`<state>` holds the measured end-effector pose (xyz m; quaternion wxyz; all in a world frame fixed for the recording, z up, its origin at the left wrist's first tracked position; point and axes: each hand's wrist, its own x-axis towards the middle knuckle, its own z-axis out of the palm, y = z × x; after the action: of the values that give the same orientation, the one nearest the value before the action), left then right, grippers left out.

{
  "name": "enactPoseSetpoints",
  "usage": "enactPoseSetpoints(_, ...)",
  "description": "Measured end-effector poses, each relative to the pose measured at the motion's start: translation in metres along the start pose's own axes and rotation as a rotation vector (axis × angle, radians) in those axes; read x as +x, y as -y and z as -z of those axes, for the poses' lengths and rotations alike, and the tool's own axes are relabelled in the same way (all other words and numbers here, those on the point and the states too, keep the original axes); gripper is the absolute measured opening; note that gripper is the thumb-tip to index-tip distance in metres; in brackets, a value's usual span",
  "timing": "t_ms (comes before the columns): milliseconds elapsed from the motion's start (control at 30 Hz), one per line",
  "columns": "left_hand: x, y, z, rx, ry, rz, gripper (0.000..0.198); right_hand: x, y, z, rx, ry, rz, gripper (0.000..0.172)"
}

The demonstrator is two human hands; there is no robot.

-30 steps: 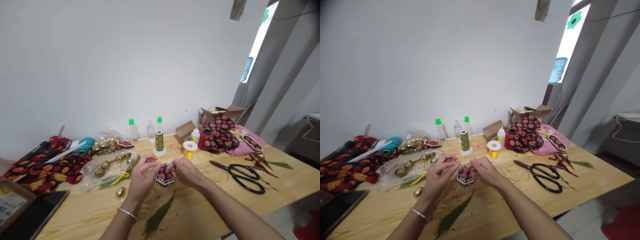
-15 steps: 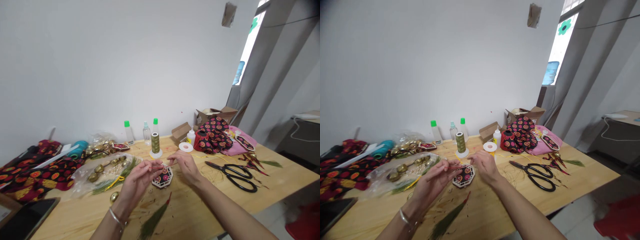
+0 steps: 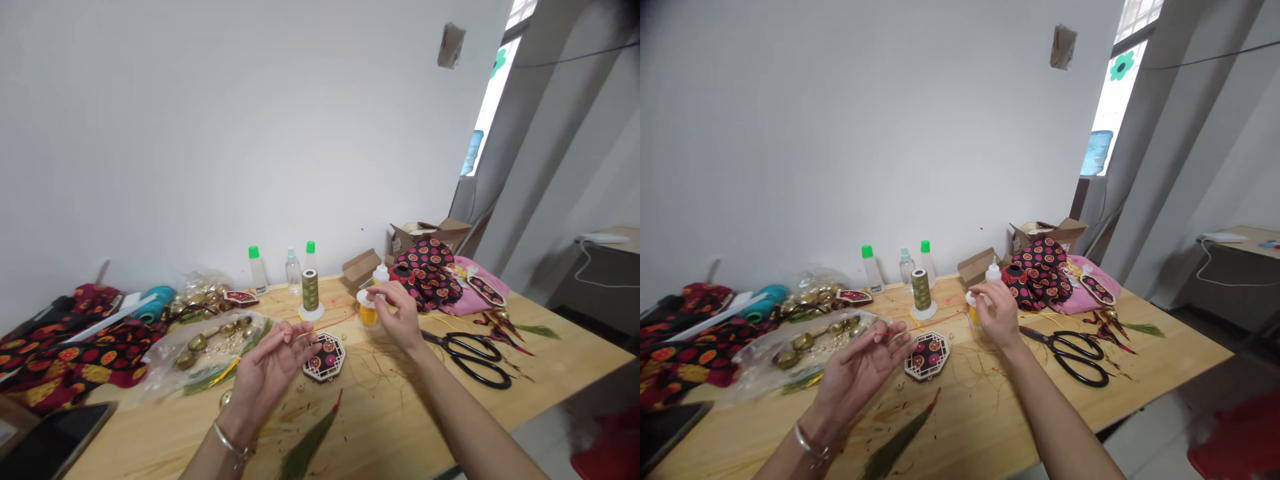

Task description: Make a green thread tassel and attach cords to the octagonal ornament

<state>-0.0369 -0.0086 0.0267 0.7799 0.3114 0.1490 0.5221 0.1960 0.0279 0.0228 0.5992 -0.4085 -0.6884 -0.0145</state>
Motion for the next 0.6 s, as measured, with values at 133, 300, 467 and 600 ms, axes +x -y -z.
enactPoseSetpoints(133,0.000,0.000,0.000,0.000,-0.004,-0.020,0.019,0.003,-0.003,0.003,-0.182,0.242,0.218,0.027)
enactPoseSetpoints(300,-0.001,-0.001,-0.001,0.011,-0.034,-0.024,0.015,0.002,-0.003,-0.003,-0.236,0.380,0.274,0.015)
enactPoseSetpoints(467,-0.001,-0.001,0.001,0.037,-0.059,-0.045,0.009,-0.004,0.007,-0.012,-0.121,0.380,0.275,0.012)
enactPoseSetpoints(600,0.002,0.001,0.009,0.183,-0.173,-0.101,0.003,-0.007,0.010,-0.016,-0.027,0.365,0.252,0.015)
